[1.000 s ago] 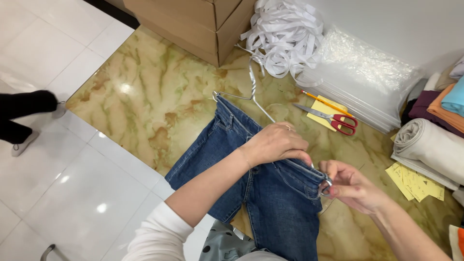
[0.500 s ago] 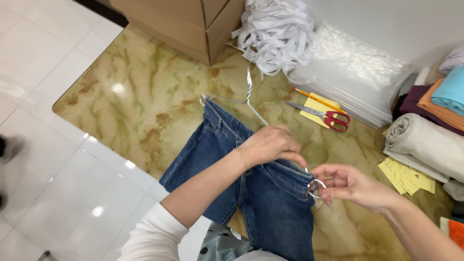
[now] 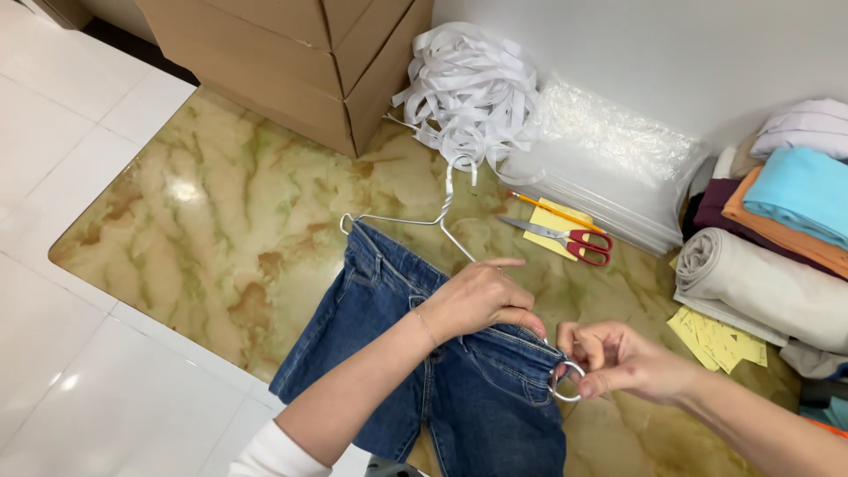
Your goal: The person takes an orange t-shirt from a hanger, lays it on a table, and folds it into a compact rectangle before stacking it. They repeat this process with a light blue polo shirt. Finally, they take a pair of jeans from a hanger, lay them on the table, and fold them neatly.
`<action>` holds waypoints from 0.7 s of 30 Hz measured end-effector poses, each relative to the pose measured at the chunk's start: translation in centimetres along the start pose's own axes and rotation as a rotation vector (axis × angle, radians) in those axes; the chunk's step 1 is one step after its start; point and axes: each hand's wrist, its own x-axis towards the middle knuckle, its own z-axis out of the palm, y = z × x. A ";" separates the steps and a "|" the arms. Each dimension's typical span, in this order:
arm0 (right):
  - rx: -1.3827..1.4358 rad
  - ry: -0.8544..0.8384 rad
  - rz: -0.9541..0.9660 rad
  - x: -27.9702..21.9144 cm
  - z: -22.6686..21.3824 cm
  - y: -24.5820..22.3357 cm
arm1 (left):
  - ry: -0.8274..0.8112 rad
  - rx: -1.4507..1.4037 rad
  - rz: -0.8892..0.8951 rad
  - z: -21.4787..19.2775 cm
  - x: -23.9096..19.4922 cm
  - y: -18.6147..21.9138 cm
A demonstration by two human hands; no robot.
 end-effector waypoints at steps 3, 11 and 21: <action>0.026 0.018 0.159 -0.2 -0.8 -0.6 | 0.009 0.058 -0.010 0.4 0.2 -0.6; 0.214 -0.063 0.239 -0.1 -2.7 1.0 | 0.108 0.037 0.009 0.4 1.6 -0.6; 0.177 -0.121 -0.051 0.5 -1.1 1.5 | 0.064 -0.011 0.003 -2.6 1.8 1.5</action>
